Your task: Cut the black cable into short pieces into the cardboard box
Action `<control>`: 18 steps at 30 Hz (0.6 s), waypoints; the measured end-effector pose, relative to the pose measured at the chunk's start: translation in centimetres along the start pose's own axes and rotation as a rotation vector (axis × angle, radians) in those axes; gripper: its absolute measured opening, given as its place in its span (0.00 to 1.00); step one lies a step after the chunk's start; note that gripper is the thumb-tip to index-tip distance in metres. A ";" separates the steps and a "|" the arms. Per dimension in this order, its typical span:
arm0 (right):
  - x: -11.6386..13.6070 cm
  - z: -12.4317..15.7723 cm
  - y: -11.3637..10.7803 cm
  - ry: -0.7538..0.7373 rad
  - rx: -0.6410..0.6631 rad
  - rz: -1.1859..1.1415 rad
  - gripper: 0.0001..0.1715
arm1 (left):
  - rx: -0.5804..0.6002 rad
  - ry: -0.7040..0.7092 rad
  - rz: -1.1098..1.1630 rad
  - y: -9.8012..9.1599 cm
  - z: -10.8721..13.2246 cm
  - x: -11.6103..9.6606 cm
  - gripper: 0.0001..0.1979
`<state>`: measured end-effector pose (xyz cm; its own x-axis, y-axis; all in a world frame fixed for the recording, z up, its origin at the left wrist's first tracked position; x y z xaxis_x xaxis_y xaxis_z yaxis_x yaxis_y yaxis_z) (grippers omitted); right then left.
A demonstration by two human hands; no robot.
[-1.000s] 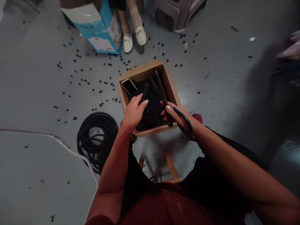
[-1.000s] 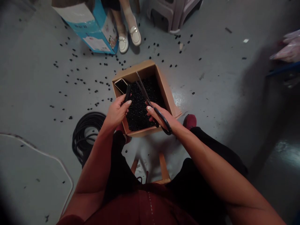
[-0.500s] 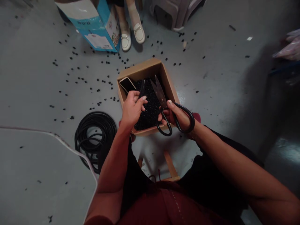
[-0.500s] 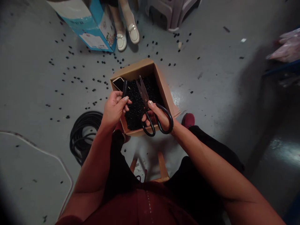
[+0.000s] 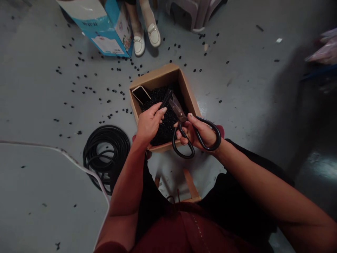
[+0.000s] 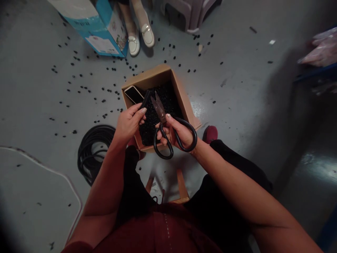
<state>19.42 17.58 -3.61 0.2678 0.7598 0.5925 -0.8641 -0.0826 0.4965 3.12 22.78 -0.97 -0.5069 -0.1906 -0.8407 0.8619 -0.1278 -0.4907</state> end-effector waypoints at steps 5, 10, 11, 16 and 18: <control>0.3 0.2 0.3 -0.003 0.019 -0.099 0.30 | 0.026 0.030 -0.006 0.3 -0.1 0.0 0.17; 0.6 0.4 0.6 -0.025 0.014 -0.030 0.26 | 0.036 0.048 -0.054 0.2 -0.1 -0.1 0.16; 0.6 0.3 0.6 -0.027 0.018 -0.005 0.25 | 0.052 0.056 -0.076 0.2 -0.1 -0.1 0.15; 0.3 -0.4 -0.1 -0.073 -0.068 0.049 0.24 | 0.097 0.095 -0.184 -0.2 -0.1 0.1 0.15; 0.1 -0.6 -0.5 -0.083 -0.123 0.072 0.22 | 0.055 0.095 -0.202 -0.5 -0.1 0.2 0.15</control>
<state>19.60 18.10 -4.17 0.2336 0.6982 0.6767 -0.9267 -0.0509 0.3724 2.60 22.94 -0.96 -0.6636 -0.0634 -0.7454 0.7393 -0.2079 -0.6405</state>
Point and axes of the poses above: each hand's wrist, its own z-axis away from the middle knuckle, its own y-axis out of the palm, x = y × z, the point moved 3 cm from there along -z, towards the middle knuckle, and after that the axes turned 5 degrees about -x, right-handed, at the moved point
